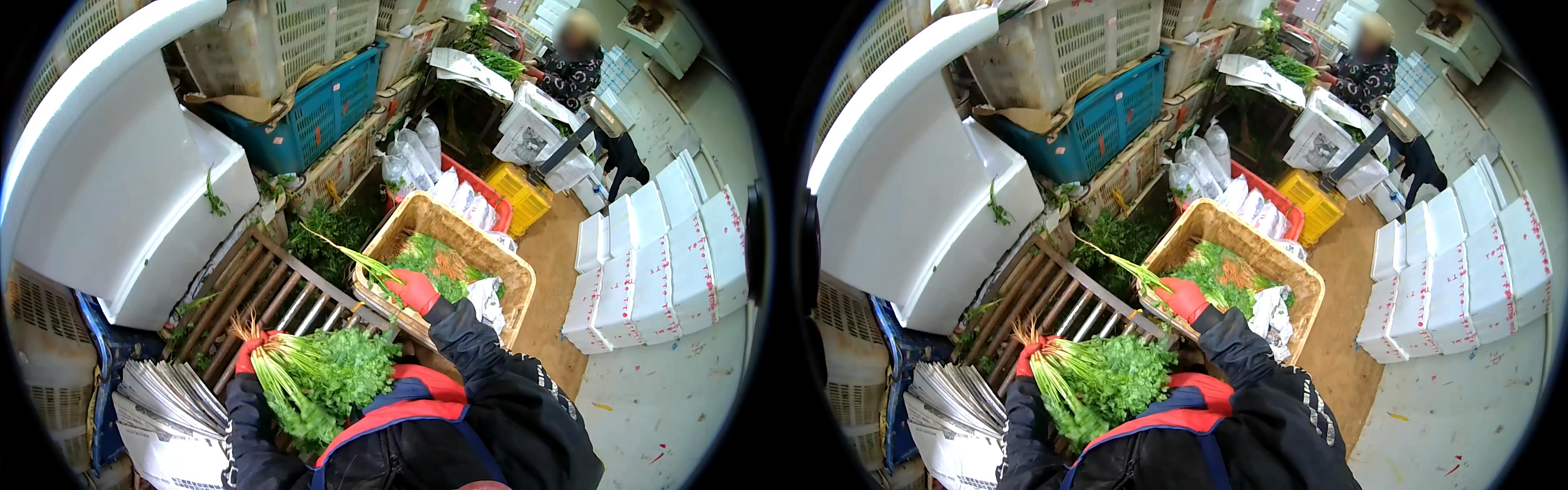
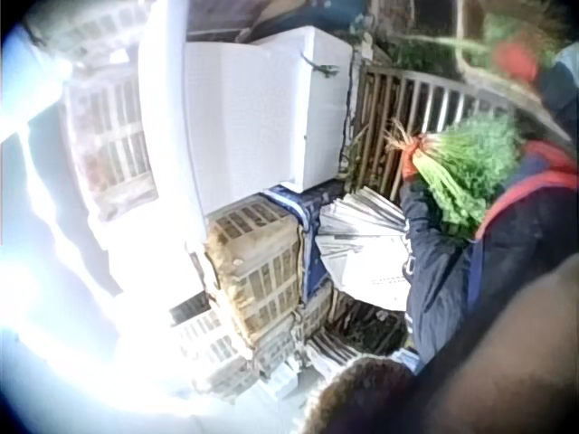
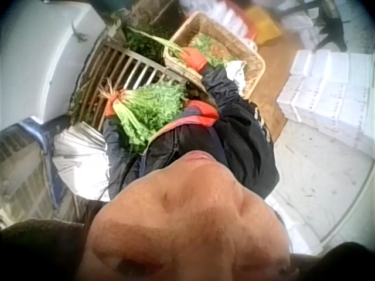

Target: The person gathers bunches of cilantro by hand, removes damaged stems, and places them into a large basket.

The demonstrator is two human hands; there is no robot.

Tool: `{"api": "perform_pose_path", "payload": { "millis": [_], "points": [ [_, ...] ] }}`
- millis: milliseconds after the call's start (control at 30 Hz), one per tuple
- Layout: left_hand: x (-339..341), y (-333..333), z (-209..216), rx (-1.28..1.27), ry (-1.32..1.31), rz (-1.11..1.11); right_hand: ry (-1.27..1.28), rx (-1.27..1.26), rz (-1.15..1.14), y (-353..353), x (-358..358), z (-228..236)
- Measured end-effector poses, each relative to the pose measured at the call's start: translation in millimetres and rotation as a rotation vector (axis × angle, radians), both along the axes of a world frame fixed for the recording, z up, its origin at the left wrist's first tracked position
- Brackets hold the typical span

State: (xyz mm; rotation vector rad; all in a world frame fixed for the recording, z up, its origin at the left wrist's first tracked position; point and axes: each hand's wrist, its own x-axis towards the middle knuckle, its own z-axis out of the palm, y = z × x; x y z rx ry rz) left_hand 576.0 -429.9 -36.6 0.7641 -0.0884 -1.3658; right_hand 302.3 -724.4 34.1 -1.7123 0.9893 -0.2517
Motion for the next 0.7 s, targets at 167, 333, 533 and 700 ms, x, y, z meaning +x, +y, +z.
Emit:
{"api": "perform_pose_path", "payload": {
  "millis": [167,333,533,700],
  "points": [
    [40.7,5.7,10.7,0.386,-0.707,0.017,-0.042,-0.211,0.075,16.5,6.4,9.2],
    [-32.0,6.2,90.2,0.404,-1.187,0.4,0.03,0.125,0.124,46.6,25.7,32.3],
    [-119.1,-70.1,95.4,0.271,-0.684,0.313,0.046,-0.206,0.563,102.3,42.2,28.6],
    [-136.5,-51.0,77.6,0.115,-0.291,0.342,0.205,-0.086,0.817,88.9,54.6,66.2]
  ]
}}
